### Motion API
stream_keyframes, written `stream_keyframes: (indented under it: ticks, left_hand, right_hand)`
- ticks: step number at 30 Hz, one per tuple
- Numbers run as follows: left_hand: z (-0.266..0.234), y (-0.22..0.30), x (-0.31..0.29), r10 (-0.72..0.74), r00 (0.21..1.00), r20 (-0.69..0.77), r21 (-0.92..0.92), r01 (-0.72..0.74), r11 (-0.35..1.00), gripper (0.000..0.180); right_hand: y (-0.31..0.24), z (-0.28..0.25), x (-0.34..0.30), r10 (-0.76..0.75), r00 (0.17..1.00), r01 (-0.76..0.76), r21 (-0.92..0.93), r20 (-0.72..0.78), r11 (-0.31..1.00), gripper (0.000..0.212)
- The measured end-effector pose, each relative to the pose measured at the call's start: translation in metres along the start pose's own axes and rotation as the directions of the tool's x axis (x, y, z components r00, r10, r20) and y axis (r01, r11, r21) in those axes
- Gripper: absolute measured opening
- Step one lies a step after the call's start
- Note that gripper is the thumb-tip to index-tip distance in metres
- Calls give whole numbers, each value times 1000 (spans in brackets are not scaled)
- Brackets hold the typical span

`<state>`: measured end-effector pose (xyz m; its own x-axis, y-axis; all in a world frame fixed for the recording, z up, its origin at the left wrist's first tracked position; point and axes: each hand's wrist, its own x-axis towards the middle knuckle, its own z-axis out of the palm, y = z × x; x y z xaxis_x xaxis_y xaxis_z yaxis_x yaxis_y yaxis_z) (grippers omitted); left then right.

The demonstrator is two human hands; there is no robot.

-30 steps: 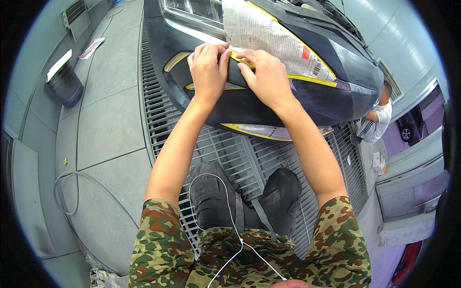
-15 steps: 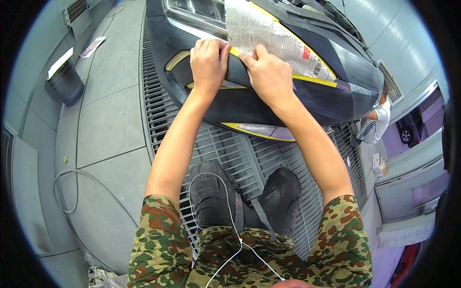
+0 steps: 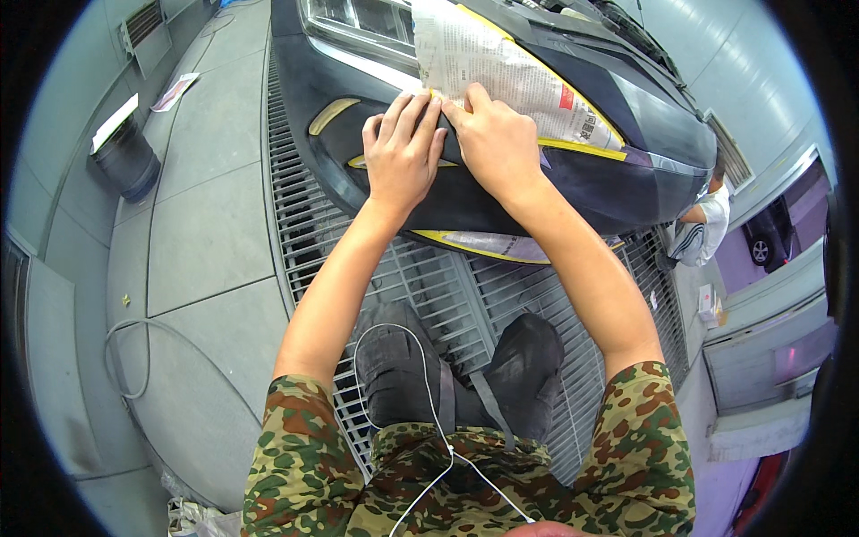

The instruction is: The person applies newspaper and yellow masking tape to the front bumper of a car, smoothing and pressing the tape along the bumper edges and contours. The person then moves to the wheel arch and continues applying newspaper and tape to mask the area.

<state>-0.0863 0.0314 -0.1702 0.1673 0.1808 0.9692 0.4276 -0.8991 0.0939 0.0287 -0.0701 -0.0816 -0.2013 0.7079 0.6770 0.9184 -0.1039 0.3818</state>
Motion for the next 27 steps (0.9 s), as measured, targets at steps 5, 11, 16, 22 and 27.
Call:
stream_keyframes:
  ticks: [5, 11, 16, 22, 27]
  left_hand:
    - [-5, 5, -6, -51, 991, 120, 110, 37, 993, 49]
    - [-9, 8, 0, -50, 981, 188, 151, 21, 988, 54]
    - [-9, 9, -1, -46, 978, 205, 152, 15, 988, 55]
    - [-12, 9, -2, -43, 965, 258, 133, 8, 991, 58]
    - [-16, 19, -2, -27, 950, 311, 103, -5, 995, 63]
  right_hand:
    - [-3, 2, -4, 39, 999, -38, 30, -5, 999, 29]
    - [11, -17, -45, 121, 993, -122, 132, 13, 984, 36]
    - [36, -33, -80, 100, 995, -100, 131, 9, 986, 41]
    - [46, -25, -76, 59, 998, -59, 9, 7, 998, 35]
    - [47, -24, -73, 47, 999, -47, -2, 10, 999, 32]
